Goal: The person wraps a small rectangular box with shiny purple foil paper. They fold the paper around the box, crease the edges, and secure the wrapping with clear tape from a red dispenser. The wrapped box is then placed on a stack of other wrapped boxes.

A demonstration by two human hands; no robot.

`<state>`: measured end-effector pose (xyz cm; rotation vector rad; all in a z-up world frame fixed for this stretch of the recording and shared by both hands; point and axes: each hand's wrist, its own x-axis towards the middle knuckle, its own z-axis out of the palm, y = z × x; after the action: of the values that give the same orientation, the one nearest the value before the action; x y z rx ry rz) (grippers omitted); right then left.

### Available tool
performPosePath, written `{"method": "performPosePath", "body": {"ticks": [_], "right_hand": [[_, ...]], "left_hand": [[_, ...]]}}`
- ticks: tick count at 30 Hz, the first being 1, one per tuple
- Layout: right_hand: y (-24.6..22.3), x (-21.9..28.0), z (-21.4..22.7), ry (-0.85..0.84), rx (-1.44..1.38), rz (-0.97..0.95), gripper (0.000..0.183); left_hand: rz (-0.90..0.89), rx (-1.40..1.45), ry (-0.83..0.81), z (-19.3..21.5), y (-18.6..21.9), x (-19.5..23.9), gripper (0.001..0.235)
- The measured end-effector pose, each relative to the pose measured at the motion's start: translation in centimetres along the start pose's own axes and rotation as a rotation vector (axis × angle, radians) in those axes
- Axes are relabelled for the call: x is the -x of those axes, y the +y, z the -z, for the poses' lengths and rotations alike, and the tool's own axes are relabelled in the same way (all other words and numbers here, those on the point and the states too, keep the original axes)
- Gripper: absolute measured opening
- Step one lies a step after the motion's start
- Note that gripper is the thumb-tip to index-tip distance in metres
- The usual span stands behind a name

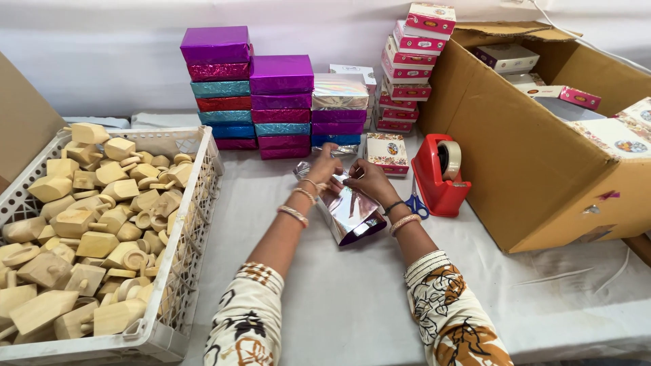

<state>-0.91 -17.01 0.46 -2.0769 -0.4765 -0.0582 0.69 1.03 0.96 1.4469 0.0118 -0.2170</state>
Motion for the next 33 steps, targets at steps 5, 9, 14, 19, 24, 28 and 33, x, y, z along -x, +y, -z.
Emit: {"method": "performPosePath", "body": {"ticks": [5,9,14,19,24,28,33], "right_hand": [[0.4,-0.3,0.0,-0.072,-0.102,-0.079,0.026],[-1.0,0.0,0.3,-0.101,-0.037,-0.056,0.022],[-1.2,0.0,0.3,-0.099,0.007,-0.092,0.02],[0.2,-0.8,0.3,-0.104,0.028,-0.035,0.021],[1.6,-1.6,0.2,-0.156,-0.055,-0.135,0.021],[1.4,-1.5,0.2,-0.156,-0.058,-0.128,0.021],[0.6,-1.1,0.2,-0.149,-0.088,-0.12,0.022]], "left_hand": [[-0.414,-0.274,0.044,10.6,-2.5,-4.2,0.039],[-0.267,-0.495,-0.024,13.3,0.2,2.0,0.067],[-0.265,-0.396,-0.227,16.9,-5.7,-2.6,0.04],[-0.321,-0.418,-0.323,17.8,-6.6,-5.7,0.014],[-0.335,-0.673,-0.284,20.0,-9.4,-11.5,0.023],[-0.736,-1.078,-0.189,18.7,-6.1,-9.1,0.022],[-0.682,-1.324,0.346,14.2,-1.6,-2.7,0.015]]}}
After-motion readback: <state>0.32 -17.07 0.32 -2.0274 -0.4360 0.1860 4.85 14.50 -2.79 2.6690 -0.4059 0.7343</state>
